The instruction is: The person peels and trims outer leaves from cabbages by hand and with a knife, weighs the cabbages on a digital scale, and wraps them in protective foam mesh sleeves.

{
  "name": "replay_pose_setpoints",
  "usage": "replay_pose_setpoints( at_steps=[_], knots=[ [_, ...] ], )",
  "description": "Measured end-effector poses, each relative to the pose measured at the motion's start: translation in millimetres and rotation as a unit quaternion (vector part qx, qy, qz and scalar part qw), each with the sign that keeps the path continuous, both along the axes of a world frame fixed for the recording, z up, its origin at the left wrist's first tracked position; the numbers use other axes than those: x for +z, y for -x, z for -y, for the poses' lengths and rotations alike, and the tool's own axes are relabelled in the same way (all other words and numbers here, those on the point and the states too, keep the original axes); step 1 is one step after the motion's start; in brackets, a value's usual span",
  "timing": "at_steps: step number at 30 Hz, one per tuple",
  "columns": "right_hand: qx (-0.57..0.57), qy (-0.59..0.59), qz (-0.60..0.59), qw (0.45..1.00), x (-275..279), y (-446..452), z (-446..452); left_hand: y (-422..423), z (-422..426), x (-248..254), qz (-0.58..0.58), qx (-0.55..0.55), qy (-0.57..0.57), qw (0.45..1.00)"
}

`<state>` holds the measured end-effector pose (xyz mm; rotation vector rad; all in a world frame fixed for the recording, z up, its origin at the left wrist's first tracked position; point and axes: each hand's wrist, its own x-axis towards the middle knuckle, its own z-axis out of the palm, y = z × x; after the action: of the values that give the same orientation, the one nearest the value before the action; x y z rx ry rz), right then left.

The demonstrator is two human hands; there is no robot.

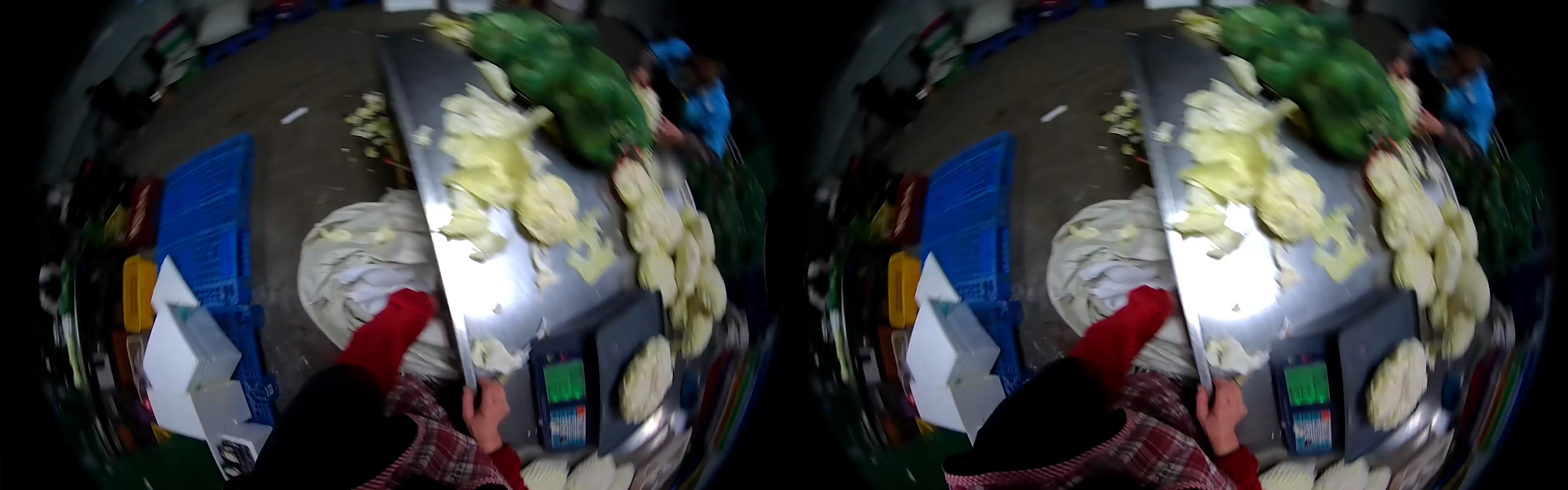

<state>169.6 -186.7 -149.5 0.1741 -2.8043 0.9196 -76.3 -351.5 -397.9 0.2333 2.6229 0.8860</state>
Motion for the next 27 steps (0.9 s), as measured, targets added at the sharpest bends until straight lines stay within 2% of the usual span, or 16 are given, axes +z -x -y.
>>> replay_pose_setpoints(
  at_steps=[5,7,9,12,14,15,17,18,19,20,22,23,25,26,27],
  knots=[
    [0.022,-0.009,-0.011,1.000,-1,2,3,-20,-23,-26,0.133,0.147,-0.088,0.976],
    [0.027,0.004,0.002,1.000,-3,-3,0,-38,-31,-36,0.158,0.241,-0.154,0.945],
    [-0.002,0.017,-0.001,1.000,-11,-3,-2,-59,-29,-38,0.128,0.347,-0.227,0.901],
    [-0.006,0.030,0.032,0.999,-2,-3,1,-92,12,90,-0.036,0.458,-0.319,0.829],
    [-0.002,0.033,0.043,0.999,-2,-2,1,-120,21,81,0.038,0.512,-0.342,0.787],
    [-0.003,0.027,0.036,0.999,-3,0,1,-130,36,109,0.088,0.504,-0.340,0.789],
    [-0.001,0.025,0.027,0.999,3,9,8,-139,56,146,0.241,0.503,-0.373,0.741],
    [0.008,0.045,-0.015,0.999,17,19,20,-143,59,146,0.239,0.504,-0.373,0.742],
    [0.013,0.060,-0.055,0.997,29,31,30,-148,54,140,0.208,0.567,-0.367,0.708],
    [0.068,0.099,-0.029,0.992,34,44,37,-160,46,131,0.178,0.589,-0.366,0.698],
    [0.132,0.135,0.055,0.980,40,63,56,-179,54,136,0.132,0.563,-0.403,0.709],
    [0.134,0.127,0.052,0.981,40,67,65,-185,60,152,0.125,0.540,-0.431,0.712],
    [0.135,0.125,0.103,0.978,48,73,71,-182,72,217,0.099,0.445,-0.523,0.720],
    [0.146,0.128,0.089,0.977,48,77,69,-178,72,240,0.042,0.402,-0.480,0.779],
    [0.134,0.124,0.094,0.979,48,75,65,-176,66,260,0.054,0.396,-0.481,0.781]
  ],
)
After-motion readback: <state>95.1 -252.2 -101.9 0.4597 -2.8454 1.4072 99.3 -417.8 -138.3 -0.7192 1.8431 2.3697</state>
